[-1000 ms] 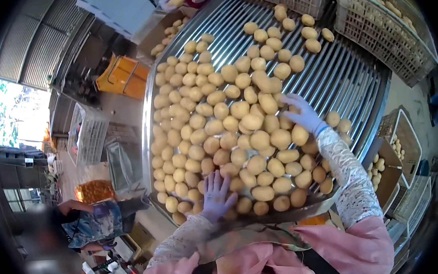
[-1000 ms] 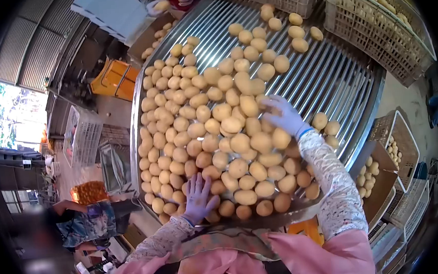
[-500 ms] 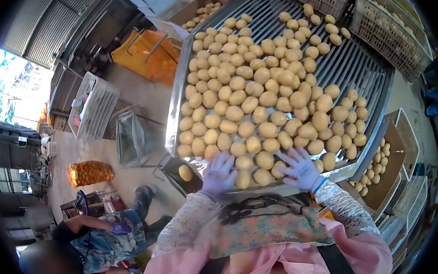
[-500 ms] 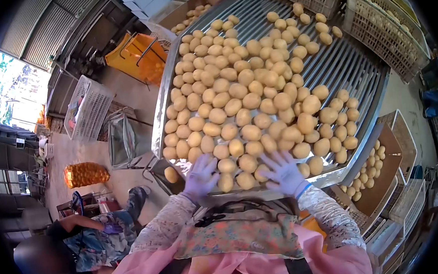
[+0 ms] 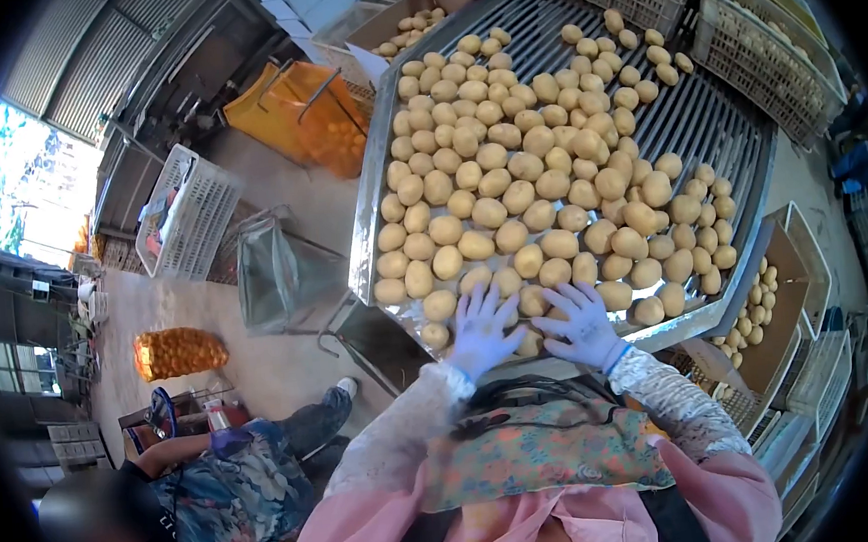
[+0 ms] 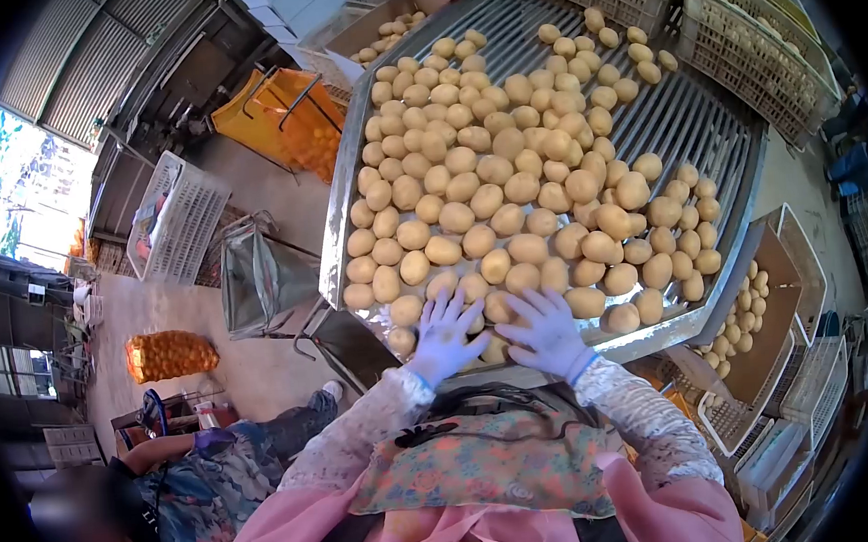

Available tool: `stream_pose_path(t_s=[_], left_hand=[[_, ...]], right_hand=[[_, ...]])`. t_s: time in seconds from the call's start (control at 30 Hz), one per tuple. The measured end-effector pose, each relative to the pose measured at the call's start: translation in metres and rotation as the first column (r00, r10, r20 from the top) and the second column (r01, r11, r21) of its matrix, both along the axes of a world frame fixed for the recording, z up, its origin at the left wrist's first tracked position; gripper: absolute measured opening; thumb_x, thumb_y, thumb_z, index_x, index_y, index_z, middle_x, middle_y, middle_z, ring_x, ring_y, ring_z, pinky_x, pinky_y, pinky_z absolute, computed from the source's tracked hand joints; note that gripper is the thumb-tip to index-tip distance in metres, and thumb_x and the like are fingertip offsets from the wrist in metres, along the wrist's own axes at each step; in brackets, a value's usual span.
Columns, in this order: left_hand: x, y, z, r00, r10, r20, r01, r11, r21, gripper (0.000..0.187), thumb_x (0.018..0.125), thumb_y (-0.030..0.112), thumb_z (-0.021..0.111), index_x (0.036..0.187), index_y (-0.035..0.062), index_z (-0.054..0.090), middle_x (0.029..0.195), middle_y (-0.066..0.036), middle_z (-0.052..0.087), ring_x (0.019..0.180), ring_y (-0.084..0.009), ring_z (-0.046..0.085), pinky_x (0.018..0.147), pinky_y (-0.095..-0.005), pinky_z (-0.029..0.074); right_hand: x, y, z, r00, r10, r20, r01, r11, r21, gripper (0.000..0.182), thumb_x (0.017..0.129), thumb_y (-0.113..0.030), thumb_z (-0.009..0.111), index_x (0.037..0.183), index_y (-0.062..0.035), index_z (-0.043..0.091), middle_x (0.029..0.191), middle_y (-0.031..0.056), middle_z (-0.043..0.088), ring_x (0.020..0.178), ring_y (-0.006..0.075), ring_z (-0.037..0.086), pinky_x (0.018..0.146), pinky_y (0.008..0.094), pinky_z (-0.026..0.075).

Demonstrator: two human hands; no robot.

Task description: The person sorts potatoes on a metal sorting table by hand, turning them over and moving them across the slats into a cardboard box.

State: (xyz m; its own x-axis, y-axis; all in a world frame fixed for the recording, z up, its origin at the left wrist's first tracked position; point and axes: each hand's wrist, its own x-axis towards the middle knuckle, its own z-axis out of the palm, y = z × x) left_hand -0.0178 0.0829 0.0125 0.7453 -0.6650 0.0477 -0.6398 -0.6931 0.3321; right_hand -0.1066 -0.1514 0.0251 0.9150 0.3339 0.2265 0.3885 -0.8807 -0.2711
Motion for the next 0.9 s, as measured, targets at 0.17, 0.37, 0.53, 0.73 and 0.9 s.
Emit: stream_pose_path(t_s=[0.17, 0.37, 0.53, 0.73, 0.9], left_hand=[[0.009, 0.062, 0.004, 0.991, -0.084, -0.102, 0.075, 0.994, -0.084, 0.065, 0.09, 0.036, 0.065, 0.146, 0.0077, 0.05, 0.144, -0.017, 0.052, 0.132, -0.0383, 0.049, 0.113, -0.0551, 0.035], [0.041, -0.001, -0.022, 0.966, 0.004, 0.258, 0.0, 1.0, -0.015, 0.055, 0.092, 0.029, 0.062, 0.142, 0.0075, 0.054, 0.142, -0.016, 0.054, 0.127, -0.0354, 0.052, 0.112, -0.0546, 0.035], [0.031, -0.019, -0.003, 0.974, -0.211, 0.079, 0.198, 0.969, 0.15, 0.057, 0.089, 0.026, 0.062, 0.143, 0.0123, 0.051, 0.135, -0.015, 0.056, 0.106, -0.0334, 0.063, 0.094, -0.0501, 0.05], [0.063, -0.043, -0.013, 0.935, 0.017, -0.354, 0.057, 0.978, 0.199, 0.063, 0.091, 0.026, 0.065, 0.148, 0.0111, 0.044, 0.118, -0.021, 0.063, 0.096, -0.037, 0.069, 0.078, -0.0519, 0.056], [0.037, -0.07, 0.021, 0.936, 0.098, -0.339, -0.185, 0.954, -0.235, 0.06, 0.089, 0.032, 0.068, 0.14, 0.0029, 0.054, 0.136, -0.025, 0.058, 0.115, -0.0372, 0.063, 0.094, -0.0492, 0.052]], right_hand=[[-0.001, 0.024, -0.027, 0.984, 0.096, -0.15, -0.087, 0.994, 0.067, 0.049, 0.078, -0.054, 0.072, 0.125, -0.0379, 0.069, 0.155, 0.0148, 0.041, 0.138, 0.047, 0.04, 0.115, 0.0633, 0.028], [0.024, 0.054, -0.022, 0.982, 0.111, -0.153, -0.1, 0.992, 0.075, 0.046, 0.078, -0.05, 0.072, 0.122, -0.0362, 0.071, 0.156, 0.0126, 0.04, 0.143, 0.0515, 0.031, 0.118, 0.0629, 0.025], [-0.018, -0.02, -0.005, 0.993, 0.084, -0.086, -0.077, 0.993, 0.086, 0.043, 0.083, -0.042, 0.069, 0.124, -0.0307, 0.069, 0.148, 0.013, 0.051, 0.134, 0.0418, 0.046, 0.113, 0.0574, 0.034], [-0.049, -0.03, -0.003, 0.943, -0.305, -0.133, 0.332, 0.842, 0.425, 0.045, 0.082, -0.018, 0.071, 0.126, -0.0129, 0.067, 0.136, 0.0138, 0.061, 0.125, 0.0362, 0.056, 0.107, 0.0488, 0.043], [-0.036, 0.012, 0.005, 0.849, 0.048, -0.525, 0.512, -0.312, 0.8, 0.079, 0.098, -0.015, 0.066, 0.163, -0.012, 0.021, 0.159, 0.0171, 0.037, 0.134, 0.0244, 0.052, 0.108, 0.0363, 0.044]])
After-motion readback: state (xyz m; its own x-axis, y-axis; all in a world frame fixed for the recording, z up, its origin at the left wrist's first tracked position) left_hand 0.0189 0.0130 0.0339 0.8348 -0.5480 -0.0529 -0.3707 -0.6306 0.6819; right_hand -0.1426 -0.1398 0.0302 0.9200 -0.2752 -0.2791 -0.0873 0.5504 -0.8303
